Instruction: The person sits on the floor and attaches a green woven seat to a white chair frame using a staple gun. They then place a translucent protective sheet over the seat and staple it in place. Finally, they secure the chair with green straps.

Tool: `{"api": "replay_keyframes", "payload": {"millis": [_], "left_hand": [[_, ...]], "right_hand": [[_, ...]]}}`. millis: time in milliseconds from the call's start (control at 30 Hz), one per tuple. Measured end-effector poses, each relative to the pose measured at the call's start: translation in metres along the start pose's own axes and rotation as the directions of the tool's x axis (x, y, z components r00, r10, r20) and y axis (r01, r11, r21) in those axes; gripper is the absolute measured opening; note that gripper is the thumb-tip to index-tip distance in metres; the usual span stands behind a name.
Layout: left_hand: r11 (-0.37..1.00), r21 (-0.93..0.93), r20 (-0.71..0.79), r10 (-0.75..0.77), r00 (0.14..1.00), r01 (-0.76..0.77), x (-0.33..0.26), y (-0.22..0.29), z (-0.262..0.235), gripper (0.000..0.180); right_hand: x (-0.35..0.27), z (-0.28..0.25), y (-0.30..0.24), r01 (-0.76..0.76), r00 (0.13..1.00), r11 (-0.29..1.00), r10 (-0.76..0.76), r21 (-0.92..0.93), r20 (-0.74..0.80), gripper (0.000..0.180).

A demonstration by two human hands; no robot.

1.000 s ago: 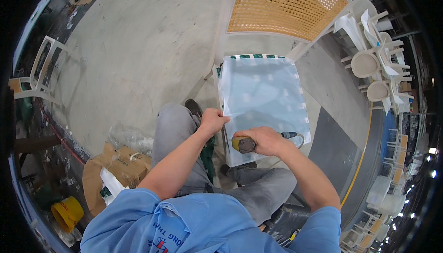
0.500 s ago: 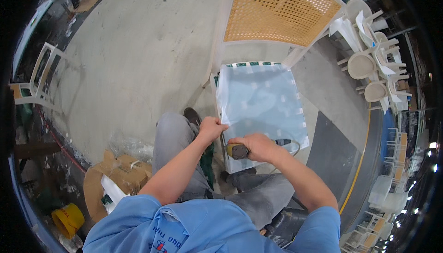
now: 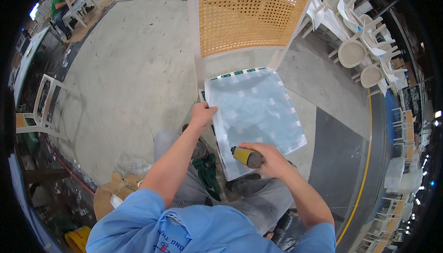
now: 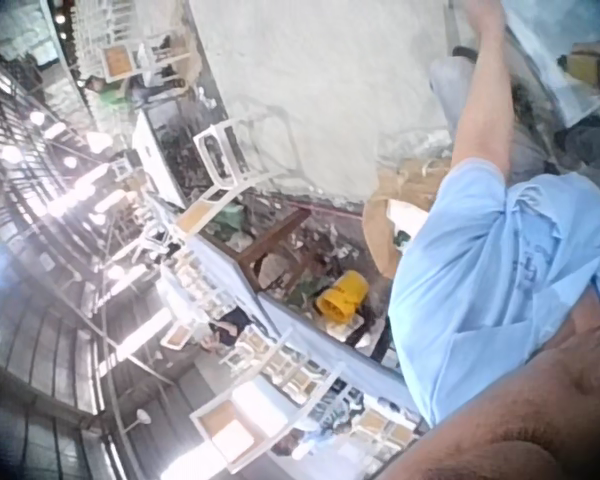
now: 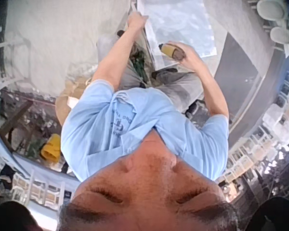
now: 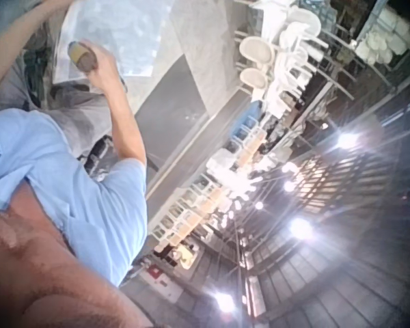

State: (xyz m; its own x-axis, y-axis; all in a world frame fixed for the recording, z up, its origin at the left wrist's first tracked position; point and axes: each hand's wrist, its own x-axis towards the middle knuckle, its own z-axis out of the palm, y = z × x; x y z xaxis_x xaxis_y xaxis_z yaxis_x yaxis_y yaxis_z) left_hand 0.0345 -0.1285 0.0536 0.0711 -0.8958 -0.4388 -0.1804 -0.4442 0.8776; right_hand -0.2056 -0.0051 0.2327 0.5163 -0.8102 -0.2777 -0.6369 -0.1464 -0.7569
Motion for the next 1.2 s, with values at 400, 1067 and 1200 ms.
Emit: {"api": "replay_keyframes", "payload": {"millis": [400, 1067, 1200], "left_hand": [[0.982, -0.096, -0.054, -0.167, 0.984, 0.162, -0.015, -0.011, -0.018, 0.028], [0.997, 0.075, -0.013, 0.025, 1.000, -0.024, -0.008, -0.045, -0.006, 0.021], [0.999, 0.032, -0.008, -0.016, 1.000, 0.016, -0.007, -0.047, -0.007, 0.018]], "right_hand": [[-0.001, -0.001, 0.013, -0.072, 0.996, 0.994, 0.076, 0.084, -0.044, 0.065], [0.135, -0.005, 0.010, 0.058, 0.938, 0.977, 0.018, -0.206, 0.347, 0.067], [0.147, -0.002, 0.010, 0.095, 0.917, 0.965, 0.012, -0.245, 0.400, 0.067]]}}
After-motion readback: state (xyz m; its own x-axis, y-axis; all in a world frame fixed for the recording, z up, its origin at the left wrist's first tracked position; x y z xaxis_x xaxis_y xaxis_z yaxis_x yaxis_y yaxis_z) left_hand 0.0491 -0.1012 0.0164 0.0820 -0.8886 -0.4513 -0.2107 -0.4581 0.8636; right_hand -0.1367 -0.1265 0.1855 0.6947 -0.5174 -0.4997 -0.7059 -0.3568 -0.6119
